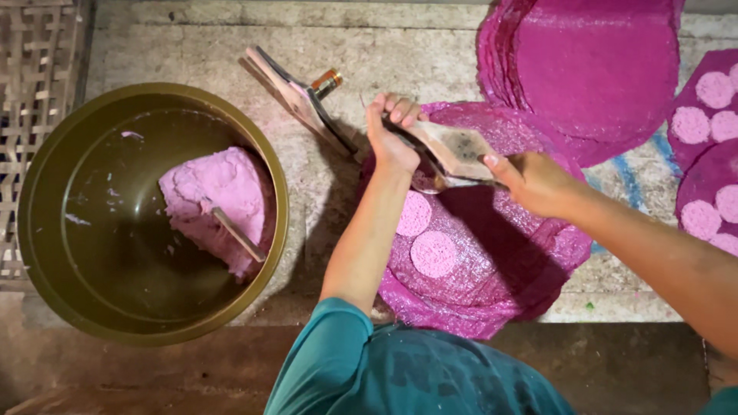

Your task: The person repeatedly scoops pink dough from a bowl, places it on a flat pink sheet, and uses a circular cutter and wooden mallet to form round pieces. The finished rounds are arranged on a tray nearby.

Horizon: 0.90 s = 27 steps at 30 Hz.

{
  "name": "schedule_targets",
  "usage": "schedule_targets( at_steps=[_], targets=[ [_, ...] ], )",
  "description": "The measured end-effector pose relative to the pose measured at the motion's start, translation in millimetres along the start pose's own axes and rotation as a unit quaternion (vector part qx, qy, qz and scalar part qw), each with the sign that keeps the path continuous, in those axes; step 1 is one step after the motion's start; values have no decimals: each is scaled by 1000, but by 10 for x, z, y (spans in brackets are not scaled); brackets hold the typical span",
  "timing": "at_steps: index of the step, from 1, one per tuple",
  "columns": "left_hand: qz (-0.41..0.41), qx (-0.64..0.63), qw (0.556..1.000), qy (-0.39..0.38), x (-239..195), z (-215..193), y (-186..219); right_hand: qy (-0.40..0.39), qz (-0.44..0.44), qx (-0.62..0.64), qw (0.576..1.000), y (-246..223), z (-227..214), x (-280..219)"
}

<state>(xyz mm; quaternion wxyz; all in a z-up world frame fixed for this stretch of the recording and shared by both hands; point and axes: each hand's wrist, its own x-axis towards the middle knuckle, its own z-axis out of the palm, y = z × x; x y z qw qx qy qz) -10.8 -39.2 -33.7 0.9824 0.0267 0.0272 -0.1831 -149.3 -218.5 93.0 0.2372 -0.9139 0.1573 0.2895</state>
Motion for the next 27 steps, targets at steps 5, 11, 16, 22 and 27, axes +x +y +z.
schedule_targets(
  at_steps=[5, 11, 16, 22, 27],
  targets=[
    [19, 37, 999, -18, 211, 47, -18, 108, -52, -15, 993, -49, -12, -1],
    [43, 116, 991, -55, 286, 179, 268, 156, -141, 61, 976, -137, 271, 144],
    [18, 106, 993, 50, 135, 198, 192, 96, -104, 52, 989, -64, 326, 89],
    [42, 108, 992, 52, 218, 255, 67, 150, -91, -13, 984, -37, 167, 53],
    [40, 143, 986, 80, 451, 261, -50, 126, -58, -29, 990, -16, 203, 109]
  ],
)
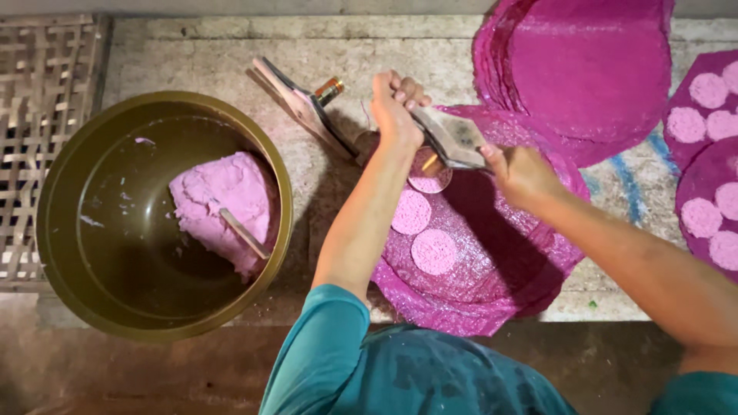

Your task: The person repeatedly scoops pink dough from a bowl, places it on a flat pink sheet, and uses a circular cutter and wooden mallet to form round pieces. The finished rounds are arranged on a tray nearby.

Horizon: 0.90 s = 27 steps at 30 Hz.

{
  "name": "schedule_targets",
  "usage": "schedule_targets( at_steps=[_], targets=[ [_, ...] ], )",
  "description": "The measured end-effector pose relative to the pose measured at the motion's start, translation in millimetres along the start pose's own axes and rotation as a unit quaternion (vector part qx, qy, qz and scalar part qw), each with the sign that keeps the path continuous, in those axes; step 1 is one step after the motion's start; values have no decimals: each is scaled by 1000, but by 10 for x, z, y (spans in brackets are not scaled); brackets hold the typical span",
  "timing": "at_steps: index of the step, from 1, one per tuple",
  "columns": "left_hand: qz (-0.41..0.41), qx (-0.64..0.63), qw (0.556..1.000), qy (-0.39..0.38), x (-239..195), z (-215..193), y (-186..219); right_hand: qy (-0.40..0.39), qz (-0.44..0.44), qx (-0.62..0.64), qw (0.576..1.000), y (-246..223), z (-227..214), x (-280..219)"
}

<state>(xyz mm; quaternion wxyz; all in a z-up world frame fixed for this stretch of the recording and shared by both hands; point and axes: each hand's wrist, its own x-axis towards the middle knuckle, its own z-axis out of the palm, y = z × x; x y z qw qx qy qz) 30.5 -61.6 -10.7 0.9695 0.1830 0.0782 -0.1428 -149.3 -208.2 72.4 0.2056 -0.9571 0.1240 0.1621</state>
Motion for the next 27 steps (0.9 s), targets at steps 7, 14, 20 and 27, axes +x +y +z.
schedule_targets(
  at_steps=[7, 14, 20, 27],
  targets=[
    [-19, 35, 999, -32, -46, -125, -17, 66, -8, 57, 996, 254, 31, 7],
    [-261, 437, 859, -61, -634, -750, 92, 60, -5, 201, 978, 641, 323, -65],
    [-94, 653, 731, -176, -951, -845, 112, 135, 65, 270, 951, 721, 494, -13],
    [97, 886, 377, -250, -1186, -498, 447, 224, -3, 423, 878, 860, 807, -468]
  ],
)
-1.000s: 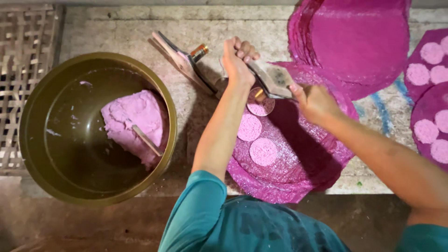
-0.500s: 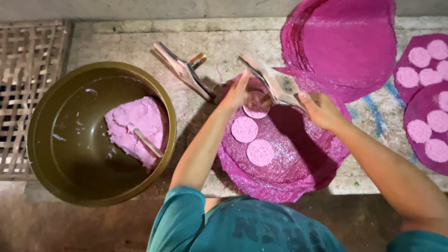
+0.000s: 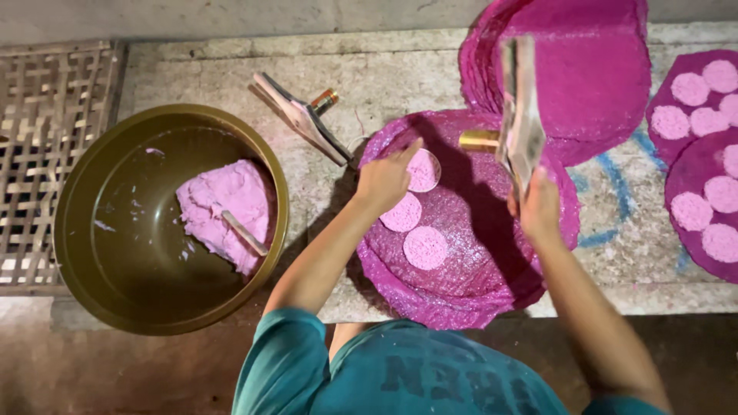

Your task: The person repeatedly scoops pink dough from a bowl, places it on a flat pink sheet, and uses a circular cutter and wooden mallet to form round pieces. The finished rounds are arranged on a tray nearby.

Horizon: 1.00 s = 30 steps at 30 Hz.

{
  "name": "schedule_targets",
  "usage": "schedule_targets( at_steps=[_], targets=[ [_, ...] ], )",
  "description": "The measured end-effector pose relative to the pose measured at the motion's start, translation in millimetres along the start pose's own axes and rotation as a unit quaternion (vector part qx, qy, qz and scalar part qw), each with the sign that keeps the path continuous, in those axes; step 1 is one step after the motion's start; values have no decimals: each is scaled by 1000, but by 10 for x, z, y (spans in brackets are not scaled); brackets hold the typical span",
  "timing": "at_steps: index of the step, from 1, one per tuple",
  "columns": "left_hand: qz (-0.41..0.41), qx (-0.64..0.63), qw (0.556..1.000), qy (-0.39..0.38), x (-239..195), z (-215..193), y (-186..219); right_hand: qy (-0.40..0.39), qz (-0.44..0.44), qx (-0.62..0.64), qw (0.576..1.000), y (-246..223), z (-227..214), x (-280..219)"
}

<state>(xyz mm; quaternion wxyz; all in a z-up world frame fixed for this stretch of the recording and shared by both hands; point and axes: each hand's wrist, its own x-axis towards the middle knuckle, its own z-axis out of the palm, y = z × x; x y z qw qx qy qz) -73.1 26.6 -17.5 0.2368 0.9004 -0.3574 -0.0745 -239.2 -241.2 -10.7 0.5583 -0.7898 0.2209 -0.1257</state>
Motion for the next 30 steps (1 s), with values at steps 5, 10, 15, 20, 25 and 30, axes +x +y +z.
schedule_targets(
  at_steps=[5, 10, 15, 20, 25, 30],
  targets=[
    [72, 38, 995, 63, -202, -48, 66, 37, -22, 148, 988, 401, -20, -485],
    [100, 69, 989, 80, -273, 28, 123, 65, -3, 258, 964, 706, -94, -730],
    [51, 81, 993, 72, -182, 82, 166, 102, -19, 283, 954, 837, -247, -856],
    [-63, 34, 997, 14, -66, 185, 241, 103, -15, 283, 953, 879, -327, -887],
    [-67, 74, 995, 28, -24, 230, 291, 93, -26, 269, 958, 976, -386, -883],
    [-77, 42, 995, 39, 159, -73, 536, 72, -7, 356, 932, 932, -491, -883]
  ],
)
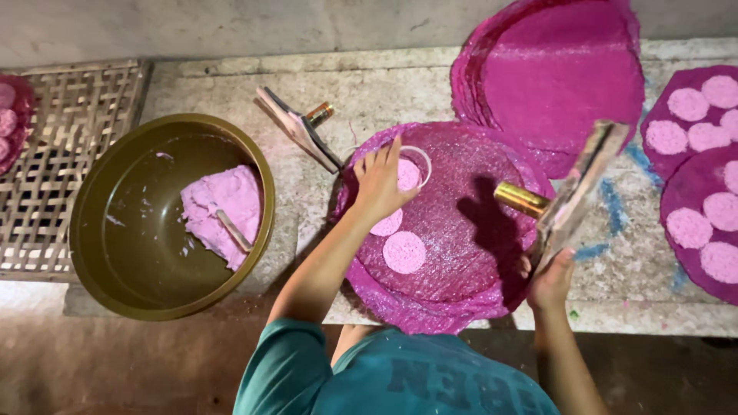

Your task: The person repeatedly scoops pink dough from a bowl, places it on a flat pink sheet, and uses a circular cutter and wooden mallet to form round pieces. The finished rounds are arranged on a tray nearby.

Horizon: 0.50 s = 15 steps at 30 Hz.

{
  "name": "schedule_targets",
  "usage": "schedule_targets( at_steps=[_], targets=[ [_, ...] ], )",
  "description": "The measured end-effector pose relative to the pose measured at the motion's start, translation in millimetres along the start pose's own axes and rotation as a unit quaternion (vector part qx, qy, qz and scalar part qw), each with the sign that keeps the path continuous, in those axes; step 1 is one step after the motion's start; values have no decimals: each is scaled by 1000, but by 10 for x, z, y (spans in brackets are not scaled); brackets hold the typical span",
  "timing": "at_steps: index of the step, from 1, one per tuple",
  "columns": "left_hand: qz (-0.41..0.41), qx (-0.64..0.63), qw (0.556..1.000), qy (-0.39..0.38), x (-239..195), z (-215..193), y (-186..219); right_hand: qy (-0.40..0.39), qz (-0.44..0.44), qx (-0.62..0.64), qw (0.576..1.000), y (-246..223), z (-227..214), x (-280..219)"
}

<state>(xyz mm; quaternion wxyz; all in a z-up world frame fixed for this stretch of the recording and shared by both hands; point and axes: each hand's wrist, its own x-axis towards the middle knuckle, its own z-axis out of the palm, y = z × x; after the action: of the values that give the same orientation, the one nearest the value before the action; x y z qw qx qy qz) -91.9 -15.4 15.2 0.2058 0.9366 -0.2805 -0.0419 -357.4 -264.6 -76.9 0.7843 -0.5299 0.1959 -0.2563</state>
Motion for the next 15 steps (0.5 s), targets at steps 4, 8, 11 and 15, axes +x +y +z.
schedule_targets(
  at_steps=[4, 8, 11, 15],
  targets=[
    [35, 6, 998, -49, 121, -504, 611, -65, -33, 11, 997, -412, 171, 33],
    [346, -31, 936, 48, -117, -1115, 1278, -151, -126, -273, 942, -1166, 494, 144],
    [403, -2, 915, -4, -678, -1481, 1427, -280, -267, -425, 818, -1780, 751, 23],
    [369, -28, 915, -163, -1370, -1820, 1210, -501, -428, -379, 650, -2286, 1480, -134]
  ],
)
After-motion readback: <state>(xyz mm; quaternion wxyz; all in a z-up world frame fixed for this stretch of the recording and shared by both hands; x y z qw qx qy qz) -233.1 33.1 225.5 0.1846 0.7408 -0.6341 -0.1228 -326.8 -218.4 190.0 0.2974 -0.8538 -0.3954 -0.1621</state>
